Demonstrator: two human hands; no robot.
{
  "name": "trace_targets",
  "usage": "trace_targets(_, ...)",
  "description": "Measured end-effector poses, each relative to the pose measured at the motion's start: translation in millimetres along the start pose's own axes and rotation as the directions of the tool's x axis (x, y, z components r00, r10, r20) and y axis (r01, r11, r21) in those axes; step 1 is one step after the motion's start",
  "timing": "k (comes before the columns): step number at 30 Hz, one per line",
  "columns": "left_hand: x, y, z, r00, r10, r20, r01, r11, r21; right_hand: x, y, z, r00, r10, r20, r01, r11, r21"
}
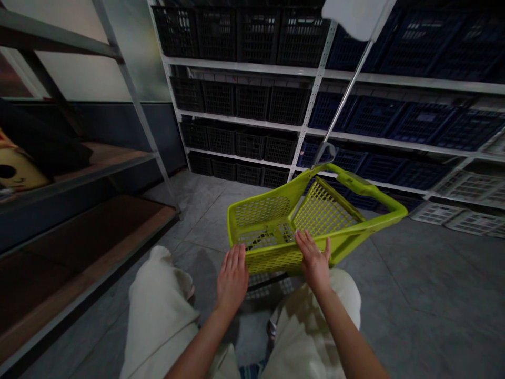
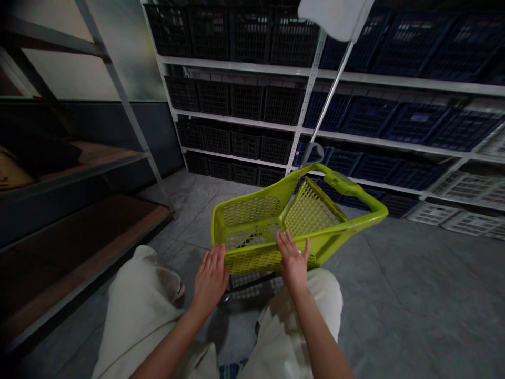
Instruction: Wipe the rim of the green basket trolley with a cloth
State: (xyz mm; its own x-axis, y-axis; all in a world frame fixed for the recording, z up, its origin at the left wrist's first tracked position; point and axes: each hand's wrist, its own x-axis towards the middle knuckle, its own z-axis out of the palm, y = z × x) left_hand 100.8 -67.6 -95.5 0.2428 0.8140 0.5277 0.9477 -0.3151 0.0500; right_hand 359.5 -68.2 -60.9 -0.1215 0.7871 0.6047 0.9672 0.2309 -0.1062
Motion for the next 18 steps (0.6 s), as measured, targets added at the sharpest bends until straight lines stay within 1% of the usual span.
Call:
trace_targets(4, -11.4, -4.9, -6.2, 1.000, 0.001, -0.012, -0.002, 1.000, -0.002, -4.6, -4.4, 2.7, 0.998, -0.057, 0.003, 0.057, 0.996, 0.070)
trace_targets(8, -21.9, -11.3, -12.6, 0.999, 0.001, -0.038, -0.002, 1.000, -0.018, -5.6, -16.0, 1.9, 0.999, -0.053, 0.003, 0.053, 0.994, 0.100)
trace_targets(11, -27.7, -17.2, -18.1, 0.998, -0.004, -0.057, 0.002, 1.000, -0.026, -4.9, -24.3, 0.5, 0.997, -0.074, 0.002, 0.073, 0.989, 0.125)
trace_targets(18, -48.4, -30.4, -31.6, 0.995, -0.035, -0.096, 0.035, 0.999, 0.001, -4.3, -46.4, -0.2, 0.995, -0.101, 0.005, 0.098, 0.971, 0.218)
